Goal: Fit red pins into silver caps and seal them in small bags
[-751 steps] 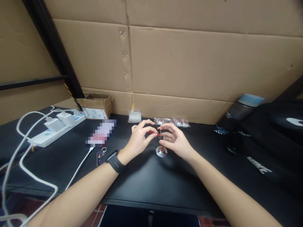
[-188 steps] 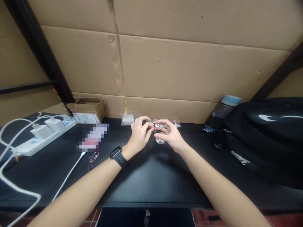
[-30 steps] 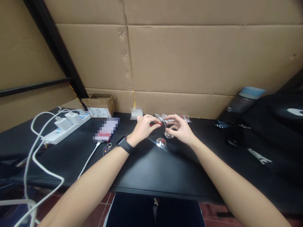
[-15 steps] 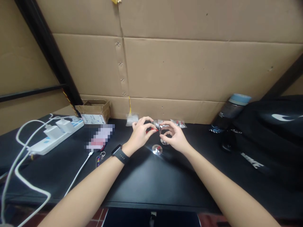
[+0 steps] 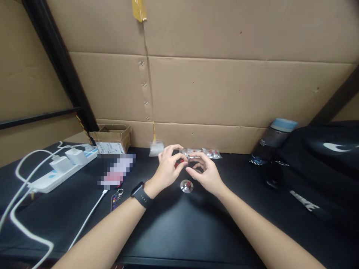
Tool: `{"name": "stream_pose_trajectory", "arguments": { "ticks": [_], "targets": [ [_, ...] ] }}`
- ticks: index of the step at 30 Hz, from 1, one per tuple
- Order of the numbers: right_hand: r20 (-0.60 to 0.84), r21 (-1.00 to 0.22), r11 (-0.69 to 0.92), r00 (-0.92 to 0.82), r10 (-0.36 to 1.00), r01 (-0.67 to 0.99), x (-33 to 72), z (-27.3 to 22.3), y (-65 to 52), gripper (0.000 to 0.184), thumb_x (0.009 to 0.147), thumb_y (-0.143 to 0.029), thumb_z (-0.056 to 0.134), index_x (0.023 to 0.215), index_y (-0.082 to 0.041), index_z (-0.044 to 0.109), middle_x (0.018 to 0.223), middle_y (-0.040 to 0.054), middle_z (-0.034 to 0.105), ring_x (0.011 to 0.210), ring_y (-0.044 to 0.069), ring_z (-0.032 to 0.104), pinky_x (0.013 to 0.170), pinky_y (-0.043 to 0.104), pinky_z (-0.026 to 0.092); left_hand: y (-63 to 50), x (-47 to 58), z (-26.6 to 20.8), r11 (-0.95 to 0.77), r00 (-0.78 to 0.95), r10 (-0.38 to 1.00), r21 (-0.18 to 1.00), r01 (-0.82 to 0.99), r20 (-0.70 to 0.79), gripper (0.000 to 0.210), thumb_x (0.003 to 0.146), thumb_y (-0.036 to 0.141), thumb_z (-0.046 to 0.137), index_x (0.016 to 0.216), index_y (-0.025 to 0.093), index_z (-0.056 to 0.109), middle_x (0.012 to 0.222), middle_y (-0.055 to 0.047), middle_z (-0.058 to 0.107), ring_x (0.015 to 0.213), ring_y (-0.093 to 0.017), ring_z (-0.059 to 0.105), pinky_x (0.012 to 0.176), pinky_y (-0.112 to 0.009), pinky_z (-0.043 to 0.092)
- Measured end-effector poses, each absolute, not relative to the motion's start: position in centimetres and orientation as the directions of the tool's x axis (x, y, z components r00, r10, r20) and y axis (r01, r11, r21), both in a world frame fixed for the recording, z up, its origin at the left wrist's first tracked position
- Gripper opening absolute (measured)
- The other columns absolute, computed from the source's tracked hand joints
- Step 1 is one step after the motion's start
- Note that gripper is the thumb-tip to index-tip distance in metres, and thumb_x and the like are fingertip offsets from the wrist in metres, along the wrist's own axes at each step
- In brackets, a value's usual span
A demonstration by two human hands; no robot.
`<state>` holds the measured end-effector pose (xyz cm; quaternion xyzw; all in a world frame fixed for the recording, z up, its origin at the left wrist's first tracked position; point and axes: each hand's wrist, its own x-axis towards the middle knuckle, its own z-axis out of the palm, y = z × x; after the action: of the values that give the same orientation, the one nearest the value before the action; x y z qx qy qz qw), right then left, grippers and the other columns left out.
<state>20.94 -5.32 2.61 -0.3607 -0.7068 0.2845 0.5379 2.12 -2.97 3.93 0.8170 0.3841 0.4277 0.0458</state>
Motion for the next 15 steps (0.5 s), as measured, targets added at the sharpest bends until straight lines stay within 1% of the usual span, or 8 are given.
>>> {"name": "stream_pose_trajectory", "arguments": {
  "ticks": [4,7,11,15],
  "targets": [
    [0.592,-0.75,0.602,-0.126,0.796,0.275,20.86,2.45,-5.29,0.036,0.083,-0.03,0.074,0.116,-0.027,0.06,0.12,0.0086,0.067,0.108,0.025,0.067,0.085,0.038,0.055,-3.04,2.12,3.91,-0.704,0.364,0.652,0.354,0.615,0.665,0.01,0.091,0.02,0.063,0.095,0.026,0.07,0.136,-0.006,0.055,0.129,-0.03,0.044,0.103,-0.047,0.036],
    [0.593,-0.75,0.602,-0.125,0.796,0.274,20.72,2.28,-5.16,0.033,0.083,-0.031,0.074,0.113,-0.026,0.06,0.12,0.0086,0.068,0.107,0.025,0.068,0.085,0.037,0.054,-2.93,2.09,3.76,-0.696,0.347,0.656,0.359,0.622,0.67,0.011,0.091,0.02,0.062,0.097,0.025,0.069,0.135,-0.007,0.055,0.129,-0.029,0.044,0.103,-0.047,0.036],
    [0.579,-0.772,0.594,-0.135,0.804,0.226,20.41,2.17,-5.12,0.032,0.084,-0.031,0.075,0.112,-0.026,0.06,0.122,0.0087,0.067,0.108,0.024,0.068,0.086,0.036,0.053,-2.82,2.29,3.43,-0.677,0.316,0.693,0.434,0.594,0.649,0.01,0.092,0.022,0.061,0.098,0.025,0.068,0.132,-0.006,0.055,0.127,-0.027,0.046,0.105,-0.046,0.037],
    [0.558,-0.808,0.565,-0.09,0.825,0.169,20.2,2.34,-5.28,0.029,0.084,-0.035,0.076,0.106,-0.025,0.06,0.121,0.0087,0.068,0.107,0.024,0.068,0.083,0.035,0.053,-3.13,2.68,3.41,-0.66,0.266,0.728,0.539,0.523,0.632,0.013,0.091,0.018,0.059,0.1,0.024,0.068,0.128,-0.006,0.056,0.124,-0.025,0.05,0.105,-0.044,0.04]
  ]
}}
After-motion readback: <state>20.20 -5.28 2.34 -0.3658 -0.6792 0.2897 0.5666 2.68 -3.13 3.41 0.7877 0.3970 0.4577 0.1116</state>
